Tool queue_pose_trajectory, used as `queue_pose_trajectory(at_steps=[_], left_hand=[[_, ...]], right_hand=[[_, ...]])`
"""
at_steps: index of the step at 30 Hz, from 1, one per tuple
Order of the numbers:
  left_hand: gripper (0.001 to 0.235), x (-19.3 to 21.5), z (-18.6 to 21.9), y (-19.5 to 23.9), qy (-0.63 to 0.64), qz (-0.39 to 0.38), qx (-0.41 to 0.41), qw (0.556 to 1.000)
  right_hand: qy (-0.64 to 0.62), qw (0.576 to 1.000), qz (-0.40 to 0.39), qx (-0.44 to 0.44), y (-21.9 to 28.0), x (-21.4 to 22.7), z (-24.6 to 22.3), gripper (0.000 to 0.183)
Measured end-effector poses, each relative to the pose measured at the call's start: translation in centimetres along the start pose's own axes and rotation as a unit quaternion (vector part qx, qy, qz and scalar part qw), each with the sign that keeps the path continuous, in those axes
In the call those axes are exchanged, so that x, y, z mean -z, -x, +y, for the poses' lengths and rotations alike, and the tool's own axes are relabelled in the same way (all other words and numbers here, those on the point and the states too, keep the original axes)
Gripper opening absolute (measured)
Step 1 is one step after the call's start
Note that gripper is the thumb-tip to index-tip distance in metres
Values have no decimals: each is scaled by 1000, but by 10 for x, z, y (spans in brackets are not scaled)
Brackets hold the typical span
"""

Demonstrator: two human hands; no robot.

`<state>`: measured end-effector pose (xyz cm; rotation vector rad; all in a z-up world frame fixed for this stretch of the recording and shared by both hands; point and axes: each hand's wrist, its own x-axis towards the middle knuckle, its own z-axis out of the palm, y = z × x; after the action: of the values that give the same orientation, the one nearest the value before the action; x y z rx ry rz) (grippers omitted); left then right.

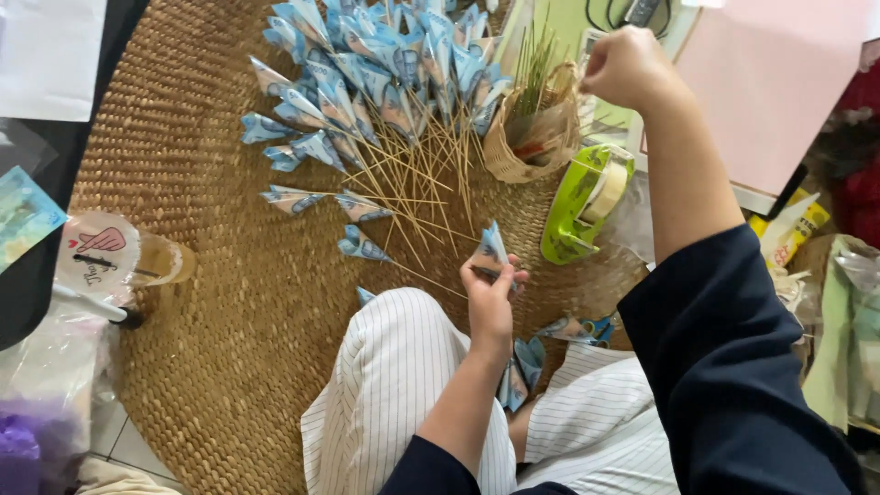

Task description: Folding banknotes into cone shapes and attaching them to wooden skewers to create a money bouquet.

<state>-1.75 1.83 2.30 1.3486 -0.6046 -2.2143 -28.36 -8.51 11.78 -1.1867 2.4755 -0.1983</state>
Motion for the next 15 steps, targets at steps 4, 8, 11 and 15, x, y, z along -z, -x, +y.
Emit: queue_pose_trajectory(at_steps=[4, 8, 11, 15], left_hand=[[24, -1, 0, 6, 4, -5, 9, 1000], [26, 0, 3, 10, -9, -12, 26, 1000], [26, 0, 8, 10, -7, -3, 31, 1000], [26, 1, 9, 12, -8, -1, 24, 1000]], right_hand=[[4, 999, 32, -6, -19, -2, 5, 14], [30, 987, 154, 41, -52, -16, -5, 20], [32, 986, 157, 44, -80, -34, -5, 26], [-56, 980, 187, 46, -94, -45, 4, 7]])
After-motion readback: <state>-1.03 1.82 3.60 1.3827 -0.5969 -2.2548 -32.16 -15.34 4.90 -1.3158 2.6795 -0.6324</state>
